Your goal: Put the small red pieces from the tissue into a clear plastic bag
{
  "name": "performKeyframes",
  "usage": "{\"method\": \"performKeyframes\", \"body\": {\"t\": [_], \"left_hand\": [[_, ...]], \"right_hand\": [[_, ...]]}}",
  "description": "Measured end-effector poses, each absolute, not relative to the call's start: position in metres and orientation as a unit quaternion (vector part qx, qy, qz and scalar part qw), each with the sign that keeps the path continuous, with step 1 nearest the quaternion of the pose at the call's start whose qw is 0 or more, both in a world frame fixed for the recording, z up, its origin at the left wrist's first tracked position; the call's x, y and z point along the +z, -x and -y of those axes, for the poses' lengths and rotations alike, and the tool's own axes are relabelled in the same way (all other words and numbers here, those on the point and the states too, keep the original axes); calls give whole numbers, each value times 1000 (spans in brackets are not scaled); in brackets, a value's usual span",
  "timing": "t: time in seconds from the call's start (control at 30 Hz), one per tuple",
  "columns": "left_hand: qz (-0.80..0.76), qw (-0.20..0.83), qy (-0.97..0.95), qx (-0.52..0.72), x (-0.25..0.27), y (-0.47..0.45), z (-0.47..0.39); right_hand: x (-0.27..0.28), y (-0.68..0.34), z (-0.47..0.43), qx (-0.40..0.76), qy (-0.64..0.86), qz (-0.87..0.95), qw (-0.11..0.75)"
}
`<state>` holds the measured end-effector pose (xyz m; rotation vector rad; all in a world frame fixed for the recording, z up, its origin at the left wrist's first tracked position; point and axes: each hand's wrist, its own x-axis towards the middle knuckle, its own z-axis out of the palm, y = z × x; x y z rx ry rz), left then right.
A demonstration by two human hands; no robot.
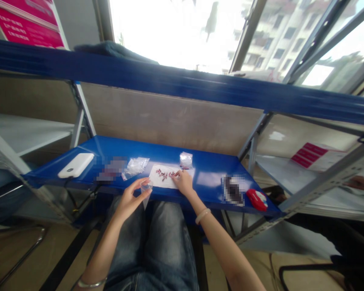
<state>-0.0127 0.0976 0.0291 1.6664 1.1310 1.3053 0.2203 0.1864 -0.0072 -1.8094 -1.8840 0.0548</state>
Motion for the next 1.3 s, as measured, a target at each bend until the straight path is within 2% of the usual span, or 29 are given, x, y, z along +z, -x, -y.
{"method": "performKeyframes", "body": {"t": [0.43, 0.6, 0.67, 0.8, 0.9, 1.0, 1.13, 1.3], "left_hand": [[-437, 368, -642, 511, 27, 15, -99], [-422, 413, -629, 506, 24, 14, -102], [-410, 431, -627, 504, 23, 14, -102], [-403, 431, -630, 506, 26, 14, -102], [-411, 426, -632, 501, 27, 16, -102], [-420, 422, -626, 503, 26, 19, -103], [-422, 417, -622, 511, 24, 23, -104], [-422, 419, -619, 513, 26, 23, -104]], "right_hand": [[4, -215, -189, 33, 653, 696, 299], [52, -191, -159, 133, 520, 728, 427], [72, -178, -144, 176, 460, 754, 434], [92, -161, -126, 197, 395, 799, 408], [84, -161, -131, 160, 407, 803, 405], [64, -173, -149, 101, 502, 764, 392], [33, -193, -173, 41, 650, 701, 289], [8, -201, -182, 40, 699, 675, 234]]}}
